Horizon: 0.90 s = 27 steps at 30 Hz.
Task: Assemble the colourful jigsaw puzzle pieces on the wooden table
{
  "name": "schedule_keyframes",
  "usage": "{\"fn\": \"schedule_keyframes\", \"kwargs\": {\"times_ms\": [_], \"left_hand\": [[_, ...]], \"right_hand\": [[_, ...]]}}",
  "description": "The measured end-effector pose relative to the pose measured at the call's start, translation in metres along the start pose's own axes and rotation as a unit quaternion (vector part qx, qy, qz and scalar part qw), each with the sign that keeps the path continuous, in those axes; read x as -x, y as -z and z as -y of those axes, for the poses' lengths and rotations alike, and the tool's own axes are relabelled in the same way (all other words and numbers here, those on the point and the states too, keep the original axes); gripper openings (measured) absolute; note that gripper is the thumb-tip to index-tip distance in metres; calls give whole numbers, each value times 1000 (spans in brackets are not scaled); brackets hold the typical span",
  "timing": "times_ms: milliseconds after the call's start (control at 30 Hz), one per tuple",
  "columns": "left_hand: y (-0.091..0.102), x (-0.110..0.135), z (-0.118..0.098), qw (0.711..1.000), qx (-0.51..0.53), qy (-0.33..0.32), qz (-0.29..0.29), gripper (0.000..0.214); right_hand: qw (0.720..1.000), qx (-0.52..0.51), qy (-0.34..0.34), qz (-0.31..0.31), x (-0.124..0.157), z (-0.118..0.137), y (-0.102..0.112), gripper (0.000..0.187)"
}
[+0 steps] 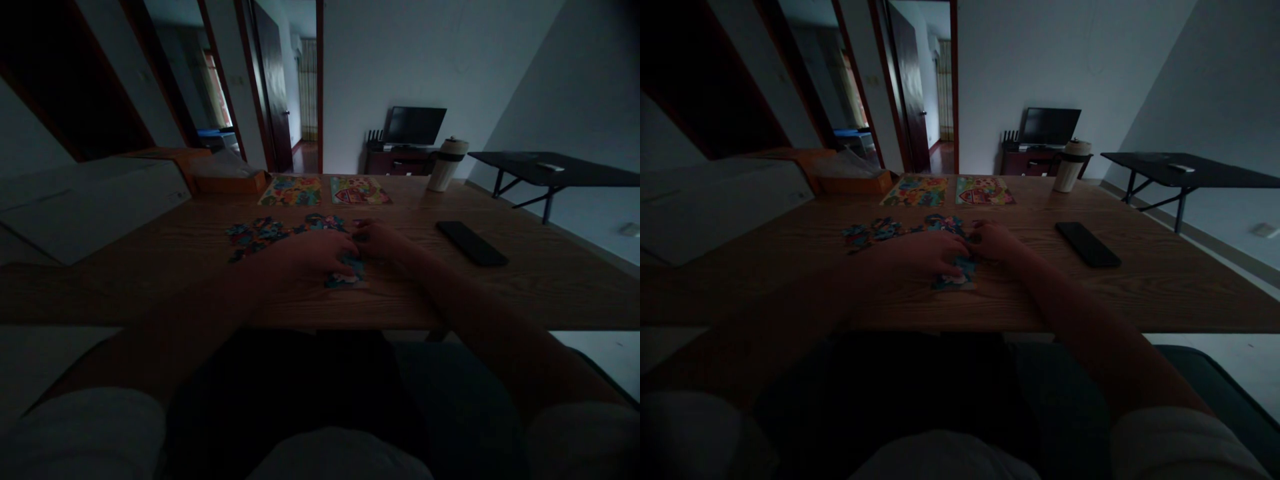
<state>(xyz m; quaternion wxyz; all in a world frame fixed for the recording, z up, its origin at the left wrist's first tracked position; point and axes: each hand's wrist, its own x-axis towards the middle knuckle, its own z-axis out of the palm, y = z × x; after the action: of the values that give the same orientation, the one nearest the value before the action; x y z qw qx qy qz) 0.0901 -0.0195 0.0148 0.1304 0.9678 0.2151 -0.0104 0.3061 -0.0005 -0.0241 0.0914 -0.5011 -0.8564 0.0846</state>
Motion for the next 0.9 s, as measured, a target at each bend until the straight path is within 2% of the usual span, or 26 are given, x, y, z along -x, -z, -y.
{"fn": "schedule_keyframes", "kwargs": {"times_ms": [67, 167, 267, 367, 467, 567, 633, 733, 800, 900], "left_hand": [[-4, -7, 3, 1000, 12, 0, -7, 56], [-10, -1, 14, 999, 38, 18, 2, 58], [-8, 14, 23, 996, 49, 72, 19, 61], [0, 25, 31, 988, 52, 141, 37, 65], [6, 30, 40, 981, 59, 181, 45, 70], [6, 30, 47, 979, 57, 190, 36, 74], [5, 29, 47, 979, 59, 192, 34, 77], [4, 27, 42, 980, 69, 181, 36, 78], [5, 26, 36, 983, 61, 167, 34, 77], [6, 25, 31, 986, 42, 159, 34, 77]], "right_hand": [[1000, 9, -6, -26, 4, -3, 4, 31], [997, -11, -56, -44, 13, -7, 8, 29], [994, -47, -88, -45, 19, -6, 9, 37], [995, -57, -66, -50, 18, -9, 9, 41], [993, -61, -74, -70, 16, -22, 13, 33], [986, -48, -120, -101, 19, -41, 22, 24], [988, -36, -135, -66, 25, -48, 29, 18], [989, -44, -132, 55, 35, -44, 36, 16], [984, -57, -124, 115, 41, -34, 39, 30], [983, -61, -112, 129, 45, -18, 40, 58]]}}
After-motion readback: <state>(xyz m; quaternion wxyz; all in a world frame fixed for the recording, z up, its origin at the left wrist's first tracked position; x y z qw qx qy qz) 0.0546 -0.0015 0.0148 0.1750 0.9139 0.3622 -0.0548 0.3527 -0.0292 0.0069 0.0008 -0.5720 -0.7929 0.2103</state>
